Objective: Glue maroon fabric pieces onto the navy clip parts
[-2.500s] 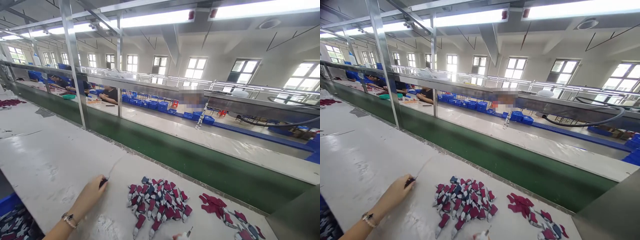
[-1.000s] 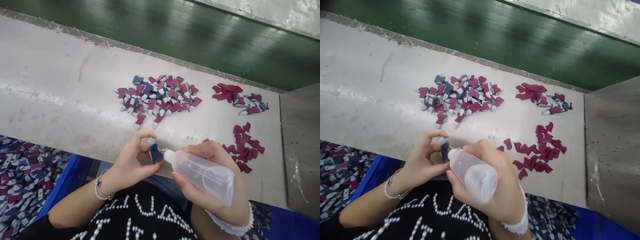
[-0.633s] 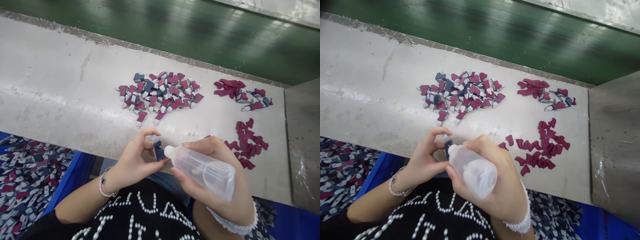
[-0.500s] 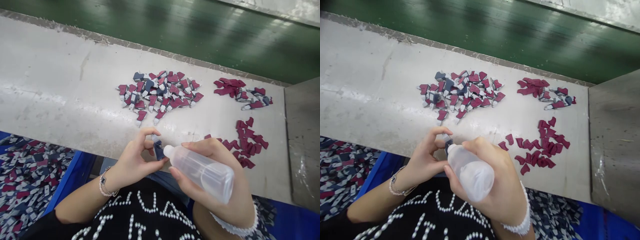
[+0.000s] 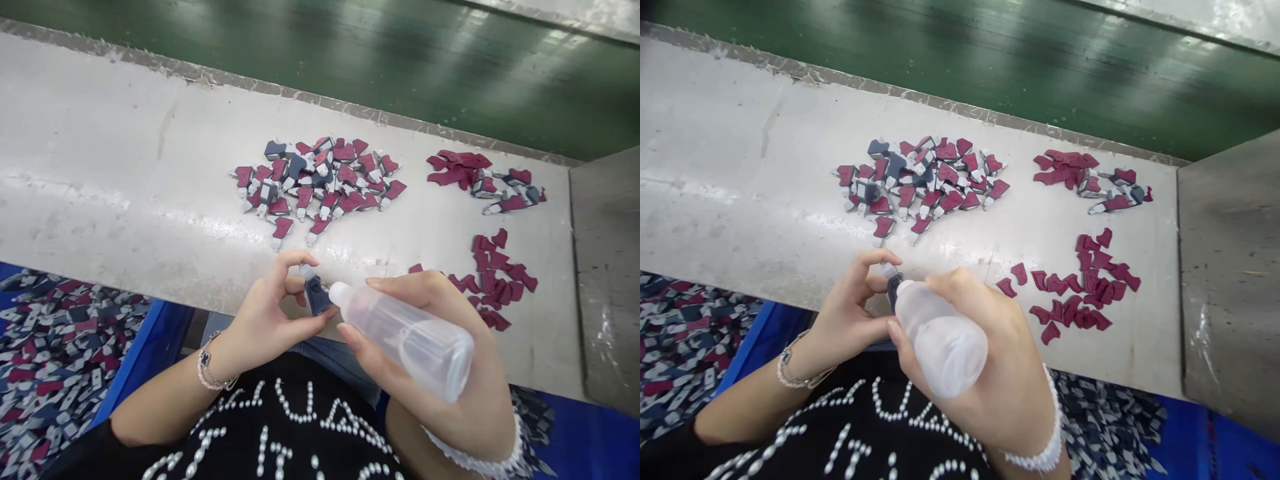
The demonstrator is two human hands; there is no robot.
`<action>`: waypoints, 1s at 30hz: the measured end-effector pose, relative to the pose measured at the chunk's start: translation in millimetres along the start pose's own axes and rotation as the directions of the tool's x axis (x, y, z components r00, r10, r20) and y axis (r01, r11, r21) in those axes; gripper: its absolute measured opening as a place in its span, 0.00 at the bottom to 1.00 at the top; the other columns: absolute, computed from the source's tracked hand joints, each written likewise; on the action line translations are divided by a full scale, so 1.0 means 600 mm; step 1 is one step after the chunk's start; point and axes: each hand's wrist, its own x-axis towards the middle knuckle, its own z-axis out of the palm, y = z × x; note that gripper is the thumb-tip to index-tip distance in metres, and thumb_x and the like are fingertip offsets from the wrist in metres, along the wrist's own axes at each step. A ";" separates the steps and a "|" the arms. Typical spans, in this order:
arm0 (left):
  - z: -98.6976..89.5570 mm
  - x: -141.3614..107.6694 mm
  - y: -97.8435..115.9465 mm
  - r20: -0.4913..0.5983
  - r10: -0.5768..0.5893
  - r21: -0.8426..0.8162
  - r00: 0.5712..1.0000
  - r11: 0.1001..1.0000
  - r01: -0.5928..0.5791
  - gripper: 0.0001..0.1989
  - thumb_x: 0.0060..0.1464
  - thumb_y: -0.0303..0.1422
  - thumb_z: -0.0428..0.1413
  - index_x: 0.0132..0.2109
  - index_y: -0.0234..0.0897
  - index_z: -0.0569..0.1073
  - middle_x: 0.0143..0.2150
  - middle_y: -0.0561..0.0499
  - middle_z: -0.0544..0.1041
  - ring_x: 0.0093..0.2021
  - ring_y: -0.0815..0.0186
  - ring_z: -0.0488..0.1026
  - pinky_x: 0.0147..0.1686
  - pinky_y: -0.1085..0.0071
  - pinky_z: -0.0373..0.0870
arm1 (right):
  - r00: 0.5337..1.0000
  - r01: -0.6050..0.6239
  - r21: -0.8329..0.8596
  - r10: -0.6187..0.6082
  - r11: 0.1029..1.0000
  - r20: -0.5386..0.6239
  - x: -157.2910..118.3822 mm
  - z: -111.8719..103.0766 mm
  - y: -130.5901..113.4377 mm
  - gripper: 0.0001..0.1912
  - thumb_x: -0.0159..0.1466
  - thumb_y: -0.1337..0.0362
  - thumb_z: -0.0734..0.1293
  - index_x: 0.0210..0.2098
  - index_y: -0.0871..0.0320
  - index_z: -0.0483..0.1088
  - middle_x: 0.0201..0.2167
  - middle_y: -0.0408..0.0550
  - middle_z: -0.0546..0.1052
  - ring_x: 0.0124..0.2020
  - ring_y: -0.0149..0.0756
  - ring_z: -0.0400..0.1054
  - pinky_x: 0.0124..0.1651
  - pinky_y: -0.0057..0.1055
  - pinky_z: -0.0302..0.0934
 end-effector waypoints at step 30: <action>-0.009 -0.003 -0.003 -0.037 -0.011 0.008 0.999 1.000 0.012 0.30 0.49 0.25 0.65 0.55 0.47 0.61 0.25 0.61 0.70 0.28 0.68 0.73 0.29 0.74 0.69 | 0.992 0.024 0.010 -0.025 1.000 0.125 -0.002 -0.006 -0.005 0.14 0.60 0.65 0.74 0.39 0.52 0.64 0.27 0.35 0.73 0.23 0.28 0.70 0.25 0.25 0.64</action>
